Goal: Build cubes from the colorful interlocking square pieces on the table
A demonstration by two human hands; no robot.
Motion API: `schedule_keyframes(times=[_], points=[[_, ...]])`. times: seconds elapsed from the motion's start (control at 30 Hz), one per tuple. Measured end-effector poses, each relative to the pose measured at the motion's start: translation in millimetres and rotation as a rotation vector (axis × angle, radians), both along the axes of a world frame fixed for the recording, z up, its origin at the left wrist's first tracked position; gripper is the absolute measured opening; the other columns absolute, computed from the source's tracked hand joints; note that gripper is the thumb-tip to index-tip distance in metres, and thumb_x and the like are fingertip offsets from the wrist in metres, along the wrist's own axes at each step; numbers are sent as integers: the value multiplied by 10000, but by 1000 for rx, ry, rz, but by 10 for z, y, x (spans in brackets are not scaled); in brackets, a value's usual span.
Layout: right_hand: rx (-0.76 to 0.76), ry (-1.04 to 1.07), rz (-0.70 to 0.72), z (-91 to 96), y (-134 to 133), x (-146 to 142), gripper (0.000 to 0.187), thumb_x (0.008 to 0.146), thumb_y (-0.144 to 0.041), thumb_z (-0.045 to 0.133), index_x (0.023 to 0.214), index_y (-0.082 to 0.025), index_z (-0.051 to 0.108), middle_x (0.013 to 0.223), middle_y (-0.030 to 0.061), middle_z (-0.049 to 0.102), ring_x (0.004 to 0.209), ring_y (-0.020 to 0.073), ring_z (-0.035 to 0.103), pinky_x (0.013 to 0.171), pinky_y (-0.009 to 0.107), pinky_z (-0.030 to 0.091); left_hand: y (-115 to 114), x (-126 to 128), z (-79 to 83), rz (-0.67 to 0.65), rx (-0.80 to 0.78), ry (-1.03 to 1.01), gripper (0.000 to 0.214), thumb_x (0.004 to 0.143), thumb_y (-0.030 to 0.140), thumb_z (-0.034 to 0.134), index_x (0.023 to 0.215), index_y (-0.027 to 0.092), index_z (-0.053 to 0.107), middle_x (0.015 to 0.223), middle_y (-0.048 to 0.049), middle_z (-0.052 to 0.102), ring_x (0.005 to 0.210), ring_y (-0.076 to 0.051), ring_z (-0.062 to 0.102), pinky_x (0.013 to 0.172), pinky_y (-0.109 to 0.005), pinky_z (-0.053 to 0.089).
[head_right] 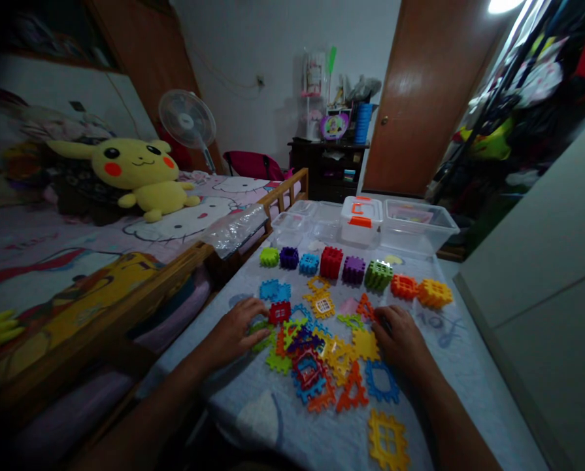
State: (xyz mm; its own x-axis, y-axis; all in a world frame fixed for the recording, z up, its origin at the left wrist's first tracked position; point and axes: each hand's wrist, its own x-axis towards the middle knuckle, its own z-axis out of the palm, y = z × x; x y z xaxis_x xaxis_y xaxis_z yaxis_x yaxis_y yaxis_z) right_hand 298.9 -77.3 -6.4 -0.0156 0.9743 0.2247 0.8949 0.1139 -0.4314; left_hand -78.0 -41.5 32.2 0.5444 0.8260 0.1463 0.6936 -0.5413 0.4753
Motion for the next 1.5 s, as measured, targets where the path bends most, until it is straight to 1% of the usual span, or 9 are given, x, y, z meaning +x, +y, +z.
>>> schedule_keyframes(times=[0.17, 0.47, 0.57, 0.73, 0.87, 0.97, 1.07, 1.27, 1.5], points=[[8, -3, 0, 4, -1, -7, 268, 842, -354, 489, 928, -179, 674, 967, 115, 663, 893, 252, 624, 824, 392, 504, -184, -120, -25, 18, -65, 81, 406, 748, 346, 736, 1100, 205, 590, 1114, -72, 616, 1057, -264, 541, 950, -412, 427], [19, 14, -15, 0, -1, -4, 249, 828, -347, 508, 933, -195, 675, 969, 104, 668, 897, 251, 622, 831, 395, 502, -141, -158, 54, 53, -101, 10, 304, 768, 286, 649, 1055, 188, 623, 1066, -69, 664, 1000, -242, 589, 908, -365, 441], [22, 24, -7, 3, -4, -6, 237, 832, -343, 511, 931, -203, 674, 963, 99, 668, 891, 245, 622, 822, 388, 504, -110, -203, 126, 64, -173, -16, 212, 872, 341, 522, 975, 192, 632, 949, -43, 670, 858, -200, 611, 778, -303, 452], [8, 17, -1, -2, -4, 4, 271, 840, -355, 502, 951, -181, 678, 965, 108, 663, 897, 251, 626, 819, 388, 507, 6, -244, 175, 93, -198, 26, 356, 968, 355, 308, 776, 200, 564, 737, -17, 610, 729, -185, 595, 678, -284, 416], [5, 16, 6, -2, 0, 8, 288, 842, -361, 495, 955, -171, 679, 968, 113, 660, 899, 255, 624, 829, 399, 503, 90, -262, 98, 81, -259, 40, 274, 955, 322, 358, 979, 205, 604, 801, -17, 641, 772, -184, 612, 728, -290, 452], [9, 13, 2, 3, 0, 3, 279, 840, -354, 493, 944, -174, 680, 973, 114, 664, 903, 254, 623, 841, 403, 498, 81, -247, 20, 140, -112, 86, 278, 906, 261, 471, 1143, 188, 596, 1019, -74, 636, 955, -216, 597, 885, -351, 454], [10, 11, 0, 5, 0, 0, 270, 837, -354, 497, 934, -183, 682, 976, 113, 668, 906, 254, 621, 842, 402, 500, -23, -185, 15, 197, 82, 109, 292, 863, 257, 562, 1142, 182, 607, 1129, -111, 579, 1074, -264, 529, 978, -431, 414], [19, 13, -2, -11, 2, 8, 266, 839, -361, 501, 941, -193, 681, 981, 107, 669, 912, 253, 623, 837, 398, 502, -334, 35, 91, -115, -15, 42, 320, 785, 338, 706, 1062, 218, 600, 1113, -71, 597, 1055, -256, 519, 941, -403, 428], [9, 12, -1, -23, -5, 14, 266, 837, -357, 509, 959, -193, 679, 985, 104, 674, 929, 259, 620, 854, 402, 499, -387, 180, -54, -182, -33, 44, 408, 795, 297, 676, 1182, 218, 574, 1218, -93, 614, 1116, -276, 525, 992, -451, 401]])
